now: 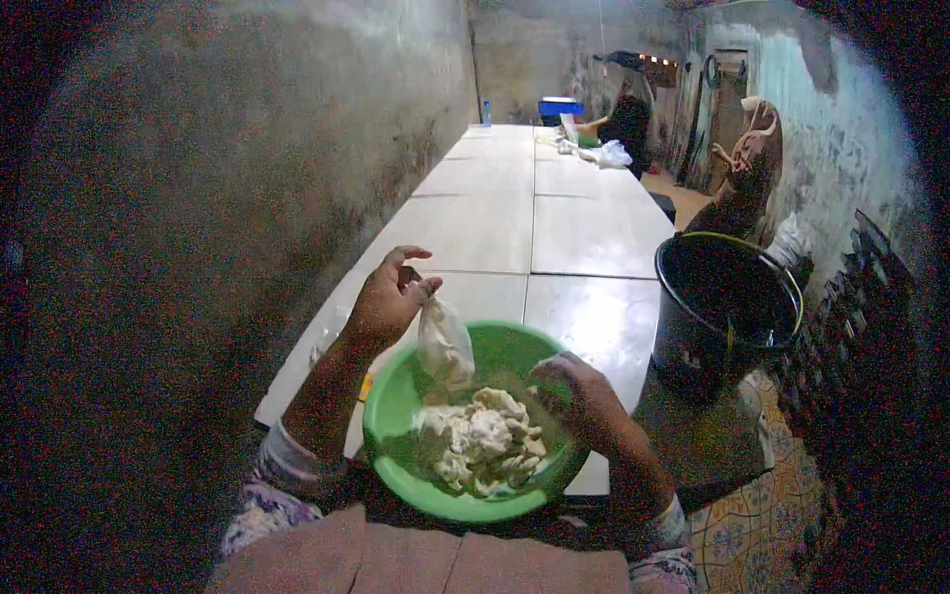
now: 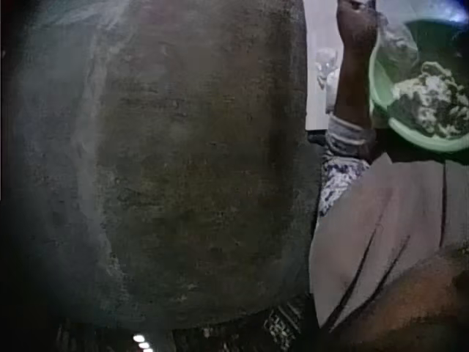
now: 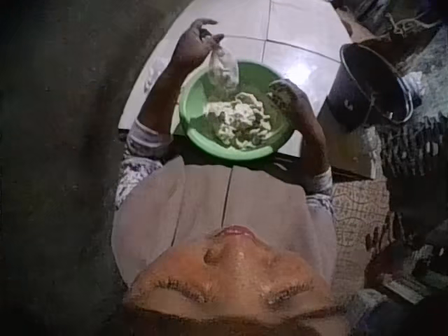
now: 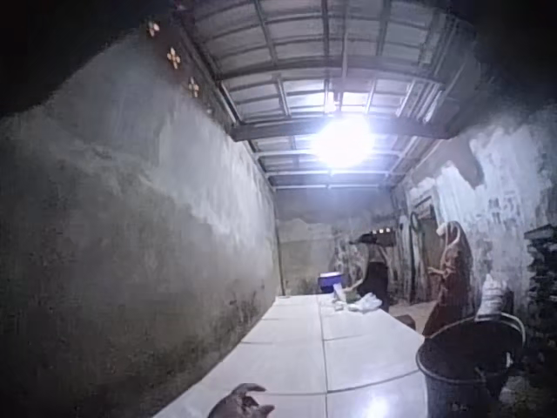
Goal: The person adds flour and liquid into a bowl, then kneads the mixture by hand into a dough, occasionally adding more flour from a bag.
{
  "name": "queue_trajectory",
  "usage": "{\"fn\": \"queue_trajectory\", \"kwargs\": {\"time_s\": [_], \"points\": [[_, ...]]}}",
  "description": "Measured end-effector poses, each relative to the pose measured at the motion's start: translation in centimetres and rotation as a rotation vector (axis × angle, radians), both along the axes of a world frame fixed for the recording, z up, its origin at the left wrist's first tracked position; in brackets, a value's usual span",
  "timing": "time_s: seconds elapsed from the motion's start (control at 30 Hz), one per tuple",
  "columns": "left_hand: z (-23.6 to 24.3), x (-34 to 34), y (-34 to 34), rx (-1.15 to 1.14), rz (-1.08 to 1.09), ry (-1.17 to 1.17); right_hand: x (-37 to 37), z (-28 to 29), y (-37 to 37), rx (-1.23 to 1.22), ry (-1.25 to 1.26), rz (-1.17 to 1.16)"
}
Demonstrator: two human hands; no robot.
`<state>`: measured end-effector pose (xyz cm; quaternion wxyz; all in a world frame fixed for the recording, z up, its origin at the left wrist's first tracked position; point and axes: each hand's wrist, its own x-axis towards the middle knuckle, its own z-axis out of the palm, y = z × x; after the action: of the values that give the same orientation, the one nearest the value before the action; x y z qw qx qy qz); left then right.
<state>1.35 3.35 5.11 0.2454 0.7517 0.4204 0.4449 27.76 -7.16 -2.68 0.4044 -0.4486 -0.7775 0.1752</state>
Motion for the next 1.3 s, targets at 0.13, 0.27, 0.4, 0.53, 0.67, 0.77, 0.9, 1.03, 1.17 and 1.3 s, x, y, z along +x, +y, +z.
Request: {"fn": "queue_trajectory", "kwargs": {"time_s": [0.13, 0.27, 0.4, 0.53, 0.67, 0.77, 0.9, 1.03, 1.17, 1.3], "points": [[0.5, 0.4, -0.4, 0.206, 0.04, 0.023, 0.8, -0.2, -0.2, -0.093, 0.004, -0.021], [1.1, -2.9, 3.7, 0.513, 0.047, -0.217, 0.0, -0.2, 0.0, -0.063, -0.046, -0.057], [5.2, -5.0, 1.9, 0.309, 0.202, -0.246, 0.6, -0.9, 0.1, -0.103, 0.034, -0.042], [2.6, -7.6, 4.1, 0.259, 0.294, -0.202, 0.2, -1.4, 0.6, -0.052, -0.033, -0.006], [-4.9, -10.8, 7.3, 0.156, 0.324, -0.32, -0.2, -1.4, 0.3, -0.11, -0.019, -0.028], [-11.4, -14.7, 9.0, 0.083, 0.498, -0.126, -0.1, -1.7, 0.4, -0.077, -0.044, -0.006], [-15.1, -17.2, 7.2, 0.003, 0.624, 0.027, 0.1, -2.1, 0.6, -0.032, -0.104, -0.022], [-17.4, -18.1, 4.3, 0.401, 0.775, 0.368, -0.1, -1.7, 0.5, -0.074, -0.037, -0.029], [-15.0, -12.2, -1.2, -0.106, 0.734, 0.838, 0.5, -1.8, 0.8, -0.076, -0.043, -0.003], [-15.0, -11.8, -1.3, -0.068, 0.682, 0.879, 0.7, -1.9, 0.5, -0.065, -0.103, -0.013]]}}
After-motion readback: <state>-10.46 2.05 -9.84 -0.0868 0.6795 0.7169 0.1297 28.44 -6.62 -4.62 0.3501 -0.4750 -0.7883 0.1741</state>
